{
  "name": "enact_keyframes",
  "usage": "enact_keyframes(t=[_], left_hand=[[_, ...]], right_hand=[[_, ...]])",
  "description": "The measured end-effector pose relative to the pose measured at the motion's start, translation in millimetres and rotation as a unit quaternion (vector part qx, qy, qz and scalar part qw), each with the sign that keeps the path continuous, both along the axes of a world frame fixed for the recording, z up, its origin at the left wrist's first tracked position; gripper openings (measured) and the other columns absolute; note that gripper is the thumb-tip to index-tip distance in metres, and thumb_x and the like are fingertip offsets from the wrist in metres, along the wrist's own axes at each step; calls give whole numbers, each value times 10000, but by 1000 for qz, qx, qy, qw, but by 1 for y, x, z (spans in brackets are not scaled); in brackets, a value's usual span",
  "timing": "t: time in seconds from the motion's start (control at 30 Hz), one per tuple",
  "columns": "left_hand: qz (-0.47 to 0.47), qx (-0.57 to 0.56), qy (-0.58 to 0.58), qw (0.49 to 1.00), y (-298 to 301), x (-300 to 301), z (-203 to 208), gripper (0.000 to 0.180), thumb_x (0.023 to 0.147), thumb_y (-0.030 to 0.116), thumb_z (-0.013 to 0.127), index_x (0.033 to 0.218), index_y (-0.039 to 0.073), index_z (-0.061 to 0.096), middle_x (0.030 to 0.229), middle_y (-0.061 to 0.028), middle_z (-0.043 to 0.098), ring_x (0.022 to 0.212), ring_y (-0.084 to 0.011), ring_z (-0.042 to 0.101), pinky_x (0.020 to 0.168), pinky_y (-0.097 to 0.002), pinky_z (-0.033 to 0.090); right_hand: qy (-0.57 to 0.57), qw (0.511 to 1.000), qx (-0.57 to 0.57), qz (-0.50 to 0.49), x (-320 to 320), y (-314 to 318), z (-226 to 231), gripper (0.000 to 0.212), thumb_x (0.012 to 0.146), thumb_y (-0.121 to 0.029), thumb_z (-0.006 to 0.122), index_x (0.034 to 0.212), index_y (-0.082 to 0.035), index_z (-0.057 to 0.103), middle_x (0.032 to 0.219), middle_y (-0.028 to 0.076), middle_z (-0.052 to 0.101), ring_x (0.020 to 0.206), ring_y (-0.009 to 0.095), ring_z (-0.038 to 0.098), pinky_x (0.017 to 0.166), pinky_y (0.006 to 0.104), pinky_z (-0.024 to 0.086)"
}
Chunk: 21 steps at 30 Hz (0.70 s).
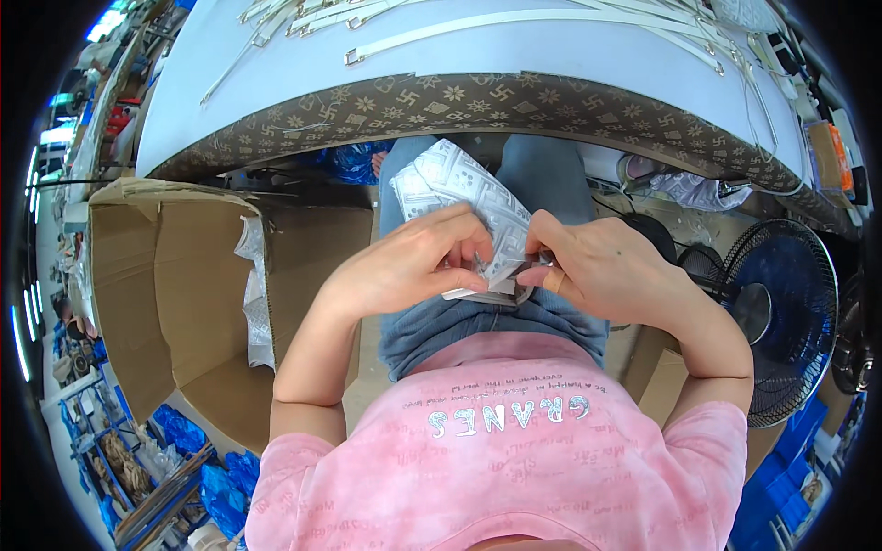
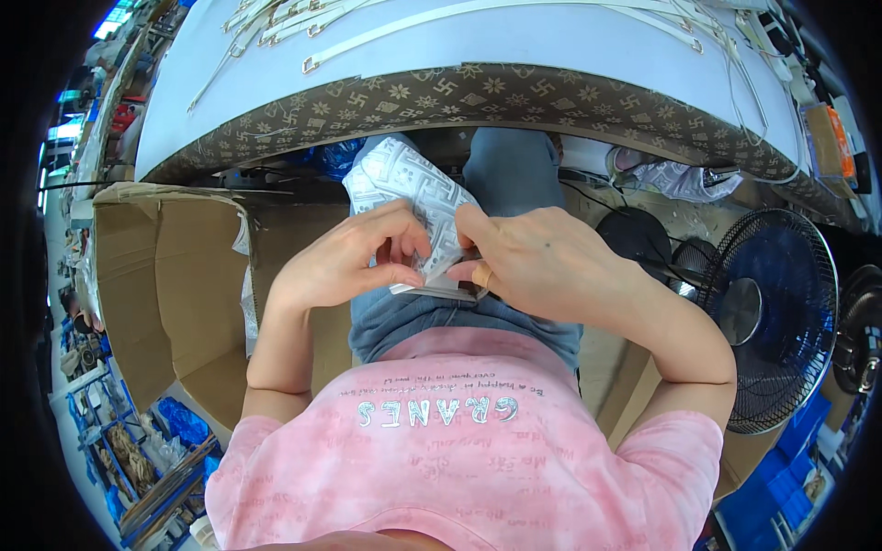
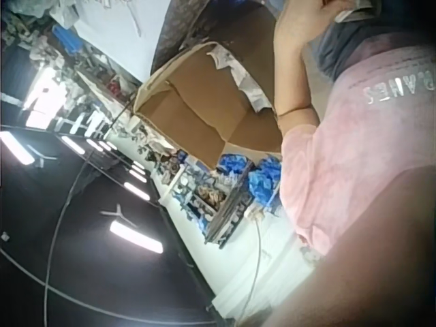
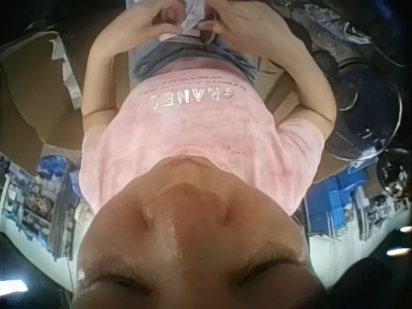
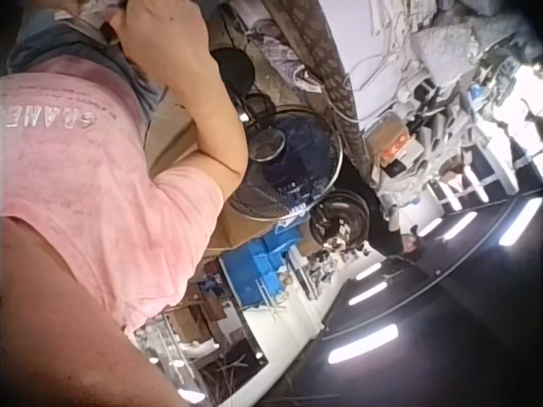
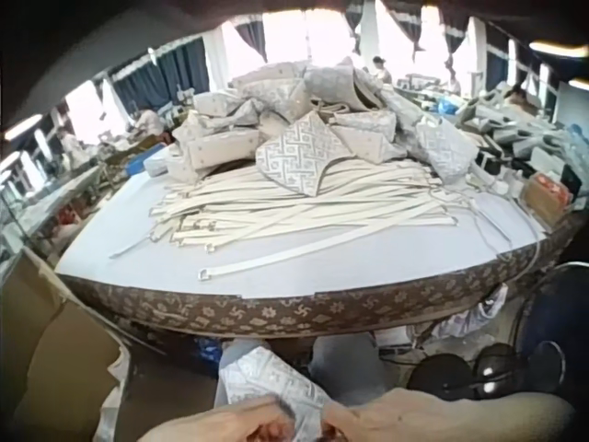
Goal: The person is assembling small white pouches by threading white straps through loops on the pouches.
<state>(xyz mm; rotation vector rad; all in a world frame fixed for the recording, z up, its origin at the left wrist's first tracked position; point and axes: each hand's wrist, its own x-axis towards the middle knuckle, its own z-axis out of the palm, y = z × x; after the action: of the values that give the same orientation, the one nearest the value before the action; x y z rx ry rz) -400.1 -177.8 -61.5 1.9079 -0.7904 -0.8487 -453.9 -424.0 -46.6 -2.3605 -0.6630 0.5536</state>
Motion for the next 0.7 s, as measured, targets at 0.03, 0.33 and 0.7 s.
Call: enact_keyframes(t=[0.03, 0.33, 0.7], left_hand=[[-31, 12, 6, 999, 1, 2, 1, 167, 847, 90, 729, 916, 2, 604, 944, -94, 555, 825, -229, 605, 713, -344, 497], [-6, -25, -22, 999, 17, 6, -9, 144, 820, 89, 750, 861, 31, 625, 836, -48, 631, 734, -182, 621, 681, -306, 516], [54, -73, -101, 991, 6, -2, -19, 153, 802, 98, 757, 843, 34, 624, 783, -41, 688, 657, -135, 664, 564, -265, 513]], right_hand=[[13, 1000, -8, 5, 1, 2, 0, 306, 919, -270, 681, 1013, -49, 491, 839, 158, 665, 735, 379, 653, 610, 431, 486], [29, 997, 72, 2, 5, 1, 1, 268, 911, -198, 685, 1029, -41, 502, 822, 168, 670, 784, 379, 663, 651, 428, 496], [41, 997, -58, 11, 12, 21, 18, 221, 925, -218, 650, 969, -47, 516, 761, 155, 666, 710, 393, 645, 606, 477, 479]])
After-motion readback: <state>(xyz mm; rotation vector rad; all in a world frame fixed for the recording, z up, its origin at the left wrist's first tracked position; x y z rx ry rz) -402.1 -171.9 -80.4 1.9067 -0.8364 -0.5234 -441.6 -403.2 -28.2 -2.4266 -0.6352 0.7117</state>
